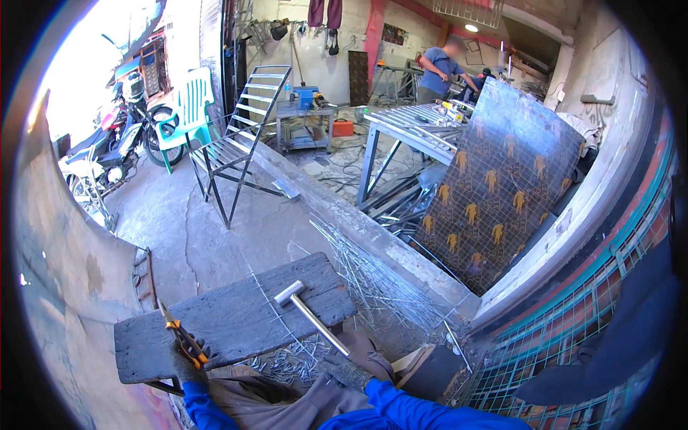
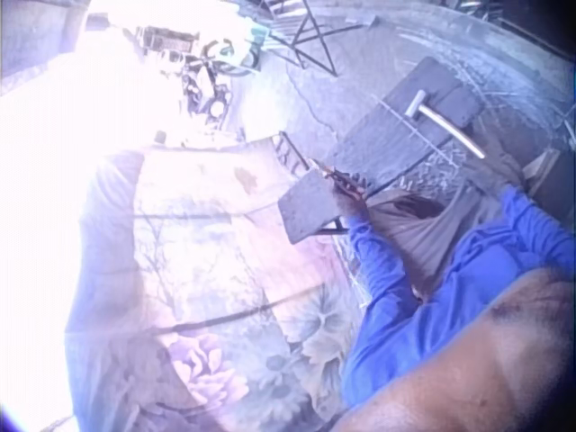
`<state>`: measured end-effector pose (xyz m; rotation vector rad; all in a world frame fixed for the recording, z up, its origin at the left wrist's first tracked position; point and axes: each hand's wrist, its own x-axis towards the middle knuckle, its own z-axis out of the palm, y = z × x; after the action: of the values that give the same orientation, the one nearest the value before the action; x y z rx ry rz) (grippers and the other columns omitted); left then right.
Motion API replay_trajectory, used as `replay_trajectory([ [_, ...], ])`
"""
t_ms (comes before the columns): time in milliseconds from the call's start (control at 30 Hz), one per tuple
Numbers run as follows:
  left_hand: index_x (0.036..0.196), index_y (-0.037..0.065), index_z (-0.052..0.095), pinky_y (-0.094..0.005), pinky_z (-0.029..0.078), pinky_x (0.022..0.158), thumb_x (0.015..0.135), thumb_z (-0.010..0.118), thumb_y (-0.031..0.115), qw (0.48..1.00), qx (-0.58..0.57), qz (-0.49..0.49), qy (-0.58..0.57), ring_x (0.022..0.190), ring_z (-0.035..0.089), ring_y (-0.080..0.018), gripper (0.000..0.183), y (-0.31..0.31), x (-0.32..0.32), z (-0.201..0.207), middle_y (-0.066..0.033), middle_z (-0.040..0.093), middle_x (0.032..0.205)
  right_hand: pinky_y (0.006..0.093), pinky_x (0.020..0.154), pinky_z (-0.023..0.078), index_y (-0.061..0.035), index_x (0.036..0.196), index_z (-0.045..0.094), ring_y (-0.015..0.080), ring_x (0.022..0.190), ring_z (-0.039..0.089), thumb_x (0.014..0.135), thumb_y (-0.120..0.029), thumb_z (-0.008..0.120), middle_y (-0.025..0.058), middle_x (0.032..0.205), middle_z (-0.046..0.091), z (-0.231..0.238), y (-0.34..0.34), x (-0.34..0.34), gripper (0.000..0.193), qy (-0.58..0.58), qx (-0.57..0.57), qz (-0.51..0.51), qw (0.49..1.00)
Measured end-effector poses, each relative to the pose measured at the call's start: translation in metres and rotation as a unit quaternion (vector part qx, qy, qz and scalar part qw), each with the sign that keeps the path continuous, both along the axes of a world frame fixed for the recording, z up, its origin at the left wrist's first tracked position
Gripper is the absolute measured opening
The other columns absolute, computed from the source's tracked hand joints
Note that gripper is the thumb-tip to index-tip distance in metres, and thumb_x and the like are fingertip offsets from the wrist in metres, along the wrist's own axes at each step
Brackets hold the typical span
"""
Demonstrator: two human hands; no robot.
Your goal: Straightening and preparing metal rods using a hammer and pliers.
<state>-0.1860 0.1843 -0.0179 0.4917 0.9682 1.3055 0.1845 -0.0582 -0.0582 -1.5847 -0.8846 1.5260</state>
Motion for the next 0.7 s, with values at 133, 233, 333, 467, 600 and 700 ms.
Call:
replay_trajectory([
  [133,0.114,0.016,0.062,-0.0399,0.055,0.055,0.095,0.050,0.057,1.000,-0.003,-0.002,0.024,0.071,0.066,-0.0238,0.047,-0.016,0.000,-0.018,-0.0044,0.066,0.092,0.0257,0.050,0.043,-0.0121,0.101,0.066,0.0077,0.059,0.051,0.100,-0.036,0.061,-0.0015,0.075,0.058,0.007,0.003,-0.005,0.025,0.014,-0.047,-0.011,0.999],
  [233,0.108,0.017,0.060,-0.0368,0.053,0.051,0.093,0.059,0.053,0.997,-0.038,-0.057,0.040,0.069,0.063,-0.0202,0.039,-0.051,0.066,0.047,-0.0031,0.063,0.087,0.0278,0.063,0.050,-0.0109,0.108,0.070,0.0106,0.073,0.059,0.100,-0.030,0.062,0.0017,0.087,0.066,-0.078,0.004,0.002,0.022,0.015,0.078,-0.067,0.995],
  [333,0.116,0.015,0.058,-0.0355,0.053,0.054,0.091,0.069,0.042,0.997,-0.056,-0.038,0.042,0.070,0.062,-0.0188,0.038,-0.082,0.066,0.013,-0.0025,0.059,0.089,0.0273,0.074,0.053,-0.0068,0.115,0.069,0.0124,0.083,0.062,0.100,-0.026,0.062,0.0043,0.097,0.068,-0.062,0.001,-0.013,0.024,-0.046,0.164,-0.053,0.984],
  [467,0.129,0.010,0.054,-0.0369,0.060,0.066,0.093,0.066,0.019,0.992,-0.053,-0.102,-0.049,0.081,0.067,-0.0219,0.038,-0.111,0.127,-0.001,-0.0079,0.065,0.098,0.0265,0.076,0.053,-0.0020,0.115,0.067,0.0119,0.085,0.062,0.103,-0.018,0.059,0.0051,0.101,0.069,-0.100,0.000,-0.010,0.022,0.143,0.273,-0.177,0.935],
  [600,0.126,0.003,0.056,-0.0372,0.059,0.074,0.090,0.064,0.017,0.971,-0.018,-0.224,-0.081,0.085,0.068,-0.0235,0.039,-0.130,0.123,0.012,-0.0108,0.066,0.100,0.0254,0.069,0.049,-0.0015,0.118,0.064,0.0079,0.080,0.057,0.105,-0.015,0.056,0.0016,0.096,0.065,0.066,-0.007,-0.017,0.020,0.085,0.116,-0.136,0.980],
  [700,0.123,0.003,0.058,-0.0370,0.058,0.073,0.090,0.064,0.018,0.967,-0.047,-0.246,-0.057,0.084,0.067,-0.0233,0.037,-0.135,0.130,0.029,-0.0106,0.065,0.098,0.0239,0.067,0.048,-0.0013,0.118,0.063,0.0064,0.079,0.056,0.104,-0.016,0.057,0.0001,0.095,0.063,0.081,-0.004,-0.015,0.020,0.084,0.162,-0.143,0.973],
])
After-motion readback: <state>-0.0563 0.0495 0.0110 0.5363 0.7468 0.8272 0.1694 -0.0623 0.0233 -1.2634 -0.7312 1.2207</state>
